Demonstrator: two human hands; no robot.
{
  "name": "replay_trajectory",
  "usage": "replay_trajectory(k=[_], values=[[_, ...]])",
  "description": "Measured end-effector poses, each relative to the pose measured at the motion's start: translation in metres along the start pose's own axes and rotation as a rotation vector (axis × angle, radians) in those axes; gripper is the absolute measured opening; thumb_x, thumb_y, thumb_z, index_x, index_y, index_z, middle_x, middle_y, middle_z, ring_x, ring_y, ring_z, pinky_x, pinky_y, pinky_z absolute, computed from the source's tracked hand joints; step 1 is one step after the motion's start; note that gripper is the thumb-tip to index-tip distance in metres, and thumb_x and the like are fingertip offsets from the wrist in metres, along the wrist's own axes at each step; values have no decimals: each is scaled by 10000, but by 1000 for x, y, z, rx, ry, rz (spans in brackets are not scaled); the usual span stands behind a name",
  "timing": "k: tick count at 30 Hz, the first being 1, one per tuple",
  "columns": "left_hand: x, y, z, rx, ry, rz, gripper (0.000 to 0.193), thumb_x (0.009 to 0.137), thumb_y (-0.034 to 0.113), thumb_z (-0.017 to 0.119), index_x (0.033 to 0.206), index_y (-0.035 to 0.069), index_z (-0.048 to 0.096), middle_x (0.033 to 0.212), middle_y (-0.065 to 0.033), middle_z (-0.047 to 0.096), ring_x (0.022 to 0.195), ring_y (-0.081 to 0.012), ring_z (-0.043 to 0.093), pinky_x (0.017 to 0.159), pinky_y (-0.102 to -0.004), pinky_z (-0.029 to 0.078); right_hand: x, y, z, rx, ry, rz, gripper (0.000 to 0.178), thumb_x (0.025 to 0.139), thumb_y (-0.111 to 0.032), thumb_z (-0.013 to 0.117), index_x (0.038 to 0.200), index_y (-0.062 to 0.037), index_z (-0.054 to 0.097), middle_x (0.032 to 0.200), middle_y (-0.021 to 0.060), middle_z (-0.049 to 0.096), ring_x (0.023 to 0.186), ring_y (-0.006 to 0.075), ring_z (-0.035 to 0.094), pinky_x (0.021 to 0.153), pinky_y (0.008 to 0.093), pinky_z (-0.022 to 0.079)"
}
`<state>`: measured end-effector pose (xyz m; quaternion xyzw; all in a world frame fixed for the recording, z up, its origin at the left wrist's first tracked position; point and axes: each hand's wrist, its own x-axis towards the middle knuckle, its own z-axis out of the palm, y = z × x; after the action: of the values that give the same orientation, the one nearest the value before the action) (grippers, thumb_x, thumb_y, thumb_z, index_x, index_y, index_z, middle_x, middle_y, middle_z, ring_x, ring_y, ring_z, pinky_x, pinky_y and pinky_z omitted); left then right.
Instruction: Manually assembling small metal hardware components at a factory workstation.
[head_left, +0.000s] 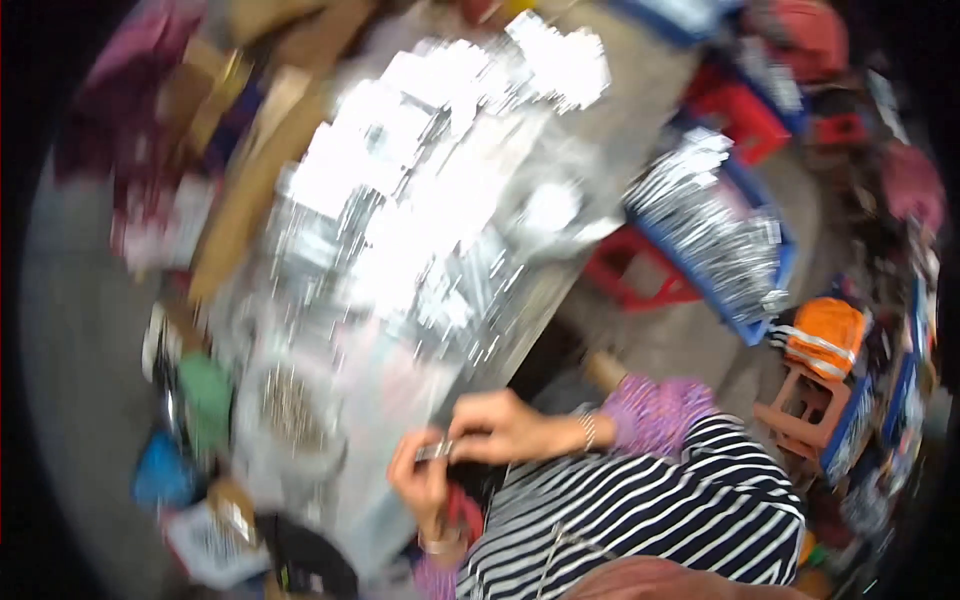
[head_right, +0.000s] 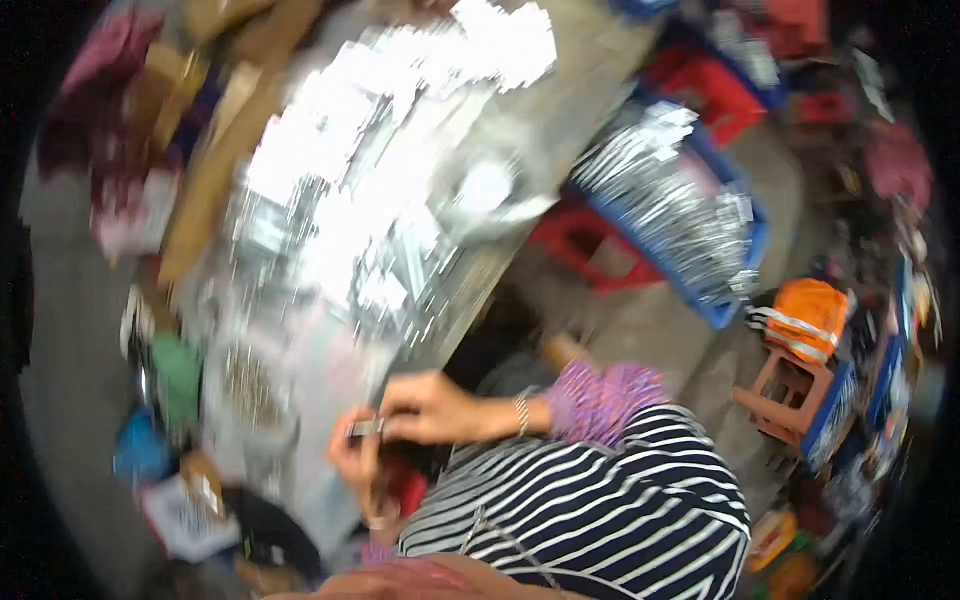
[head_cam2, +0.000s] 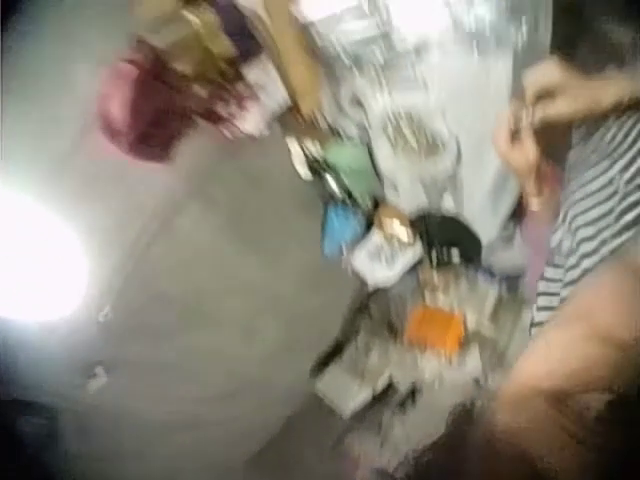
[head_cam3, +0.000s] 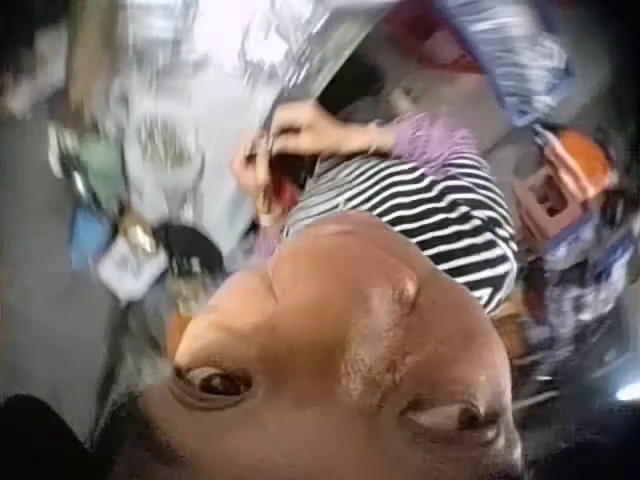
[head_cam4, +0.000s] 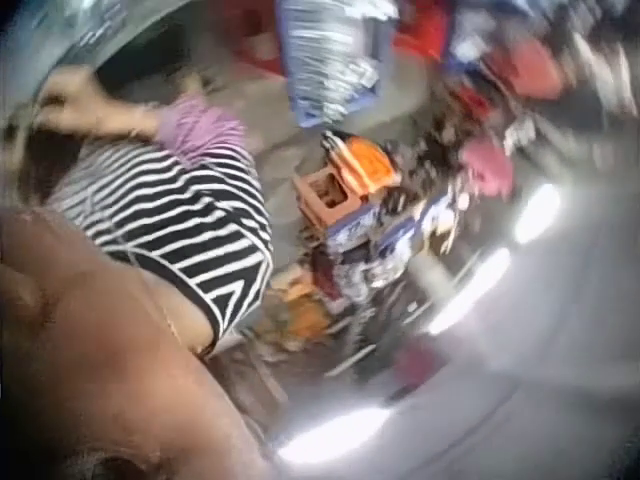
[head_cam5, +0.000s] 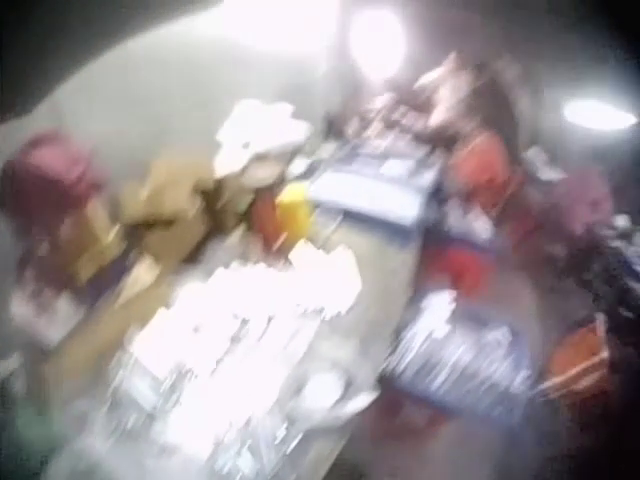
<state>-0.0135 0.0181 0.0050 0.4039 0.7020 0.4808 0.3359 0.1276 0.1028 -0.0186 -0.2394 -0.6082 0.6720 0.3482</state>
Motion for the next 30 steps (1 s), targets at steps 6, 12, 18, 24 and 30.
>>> replay_trajectory(k=[6, 12, 18, 24, 30], values=[[-7, 2, 1, -200, -128, -8, 51, 789, 24, 561, 810, -20, 544, 699, 8, 497, 634, -62, 440, 574, -185, 347, -13, 0, 3, 6, 7, -63, 164, 738, -96, 669, 792, 17, 563, 696, 79, 549, 623, 137, 543, 549, 273, 431], [-7, 7, -2, -231, -163, 22, 115, 794, 62, 585, 855, -28, 546, 703, -3, 524, 626, -67, 458, 568, -181, 362, -13, 4, 2, -10, -5, -157, 199, 747, -120, 670, 820, 23, 553, 700, 73, 555, 649, 130, 560, 568, 274, 447], [-4, -2, -2, -268, -166, 70, 128, 814, 75, 583, 885, -19, 534, 737, -6, 525, 647, -66, 463, 577, -181, 371, -9, -1, 0, -20, -37, -97, 171, 762, -106, 677, 825, 21, 581, 744, 63, 563, 687, 129, 553, 605, 255, 443], [-5, -2, 1, -308, -156, 60, 166, 830, 124, 611, 890, -9, 533, 730, -5, 529, 635, -58, 461, 578, -179, 376, -8, 2, 2, 42, -4, -87, 224, 734, -136, 684, 817, 31, 559, 693, 59, 557, 652, 109, 541, 580, 261, 443], [-6, -11, -1, -333, -141, 13, 159, 841, 129, 615, 875, -5, 536, 700, -4, 534, 598, -55, 465, 533, -174, 364, -11, 2, 7, 81, 3, -38, 237, 718, -136, 700, 823, 29, 566, 701, 51, 558, 654, 101, 534, 580, 259, 441]])
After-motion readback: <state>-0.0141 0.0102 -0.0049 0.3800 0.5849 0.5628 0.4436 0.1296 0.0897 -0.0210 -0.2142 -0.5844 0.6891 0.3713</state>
